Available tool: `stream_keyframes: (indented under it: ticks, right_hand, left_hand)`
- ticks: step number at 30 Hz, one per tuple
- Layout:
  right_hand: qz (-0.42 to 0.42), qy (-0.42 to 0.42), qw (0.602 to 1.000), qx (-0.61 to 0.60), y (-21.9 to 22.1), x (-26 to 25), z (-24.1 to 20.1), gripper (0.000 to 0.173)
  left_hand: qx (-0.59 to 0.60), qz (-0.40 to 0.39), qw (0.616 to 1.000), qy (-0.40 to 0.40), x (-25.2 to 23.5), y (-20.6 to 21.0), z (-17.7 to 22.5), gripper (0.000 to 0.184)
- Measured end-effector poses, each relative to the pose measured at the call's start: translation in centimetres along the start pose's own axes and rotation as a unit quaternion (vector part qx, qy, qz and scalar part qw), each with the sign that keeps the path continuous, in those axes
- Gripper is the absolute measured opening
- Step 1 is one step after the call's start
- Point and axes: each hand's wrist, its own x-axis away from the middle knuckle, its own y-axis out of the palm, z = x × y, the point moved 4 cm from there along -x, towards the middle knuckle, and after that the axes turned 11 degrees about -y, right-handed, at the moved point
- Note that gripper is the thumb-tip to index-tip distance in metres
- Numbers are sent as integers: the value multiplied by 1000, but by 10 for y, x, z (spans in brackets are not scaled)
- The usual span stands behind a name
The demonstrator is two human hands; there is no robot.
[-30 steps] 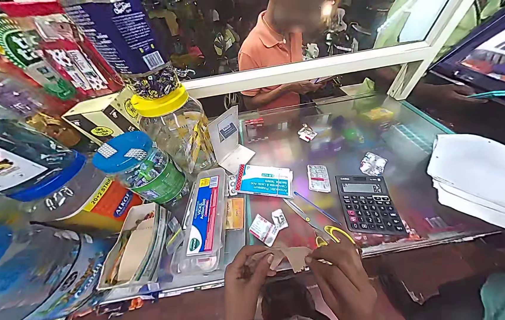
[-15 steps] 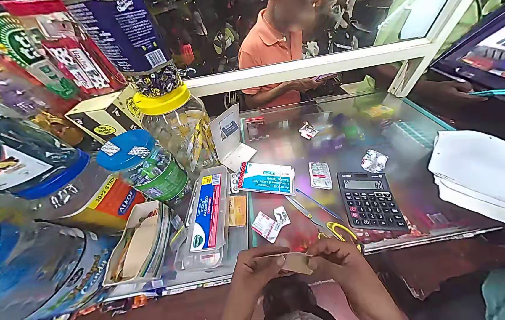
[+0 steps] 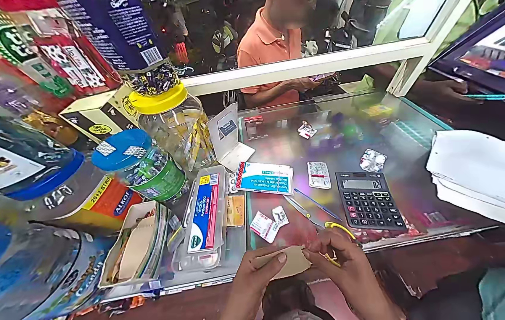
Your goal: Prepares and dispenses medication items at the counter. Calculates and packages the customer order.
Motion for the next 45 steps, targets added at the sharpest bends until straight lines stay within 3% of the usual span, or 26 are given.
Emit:
stream_keyframes:
  ticks: [4,8,11,13,17,20,26,35,40,42,45]
  right_hand:
    - [-35,-54,996,61,0,3,-4,12]
    - [-48,-11,999,0,1,6,-3,26]
    - [-55,19,998,-24,3,8,2,15]
    - [-37,-13,999,20,2,8,1,14]
    - [-18,-154,973,169,1,12,-17,16]
    - [-28,-179,959,216,1,18,-27,10]
    - [7,-126,981,145,-5,23,-31,5]
    - [-73,14,994,84,-17,24,-34,36]
    - [-123,44,981,141,-19,21,-44,39]
    - [-96,63,985,129,-18,23,-38,40]
    - [7,96,994,57,-16,26,-27,39]
  left_hand:
    - [-51,39,998,22,-1,0,-2,18]
    - [-99,68,992,40,0,2,0,17]
    - [-163,47,984,55,2,8,2,19]
    - [-192,36,978,68,1,9,3,22]
    - [-215,3,971,101,-3,8,1,27]
    - [-230,9,963,137,-5,14,-2,25]
    - [-272,16,942,195,-4,19,-7,23]
    - [-321,55,925,197,-3,20,-3,27]
    - [-335,53,915,218,-5,23,-9,29]
    - [-331,55,916,220,-3,27,-9,29]
    - [-335,59,911,234,-2,32,-11,28]
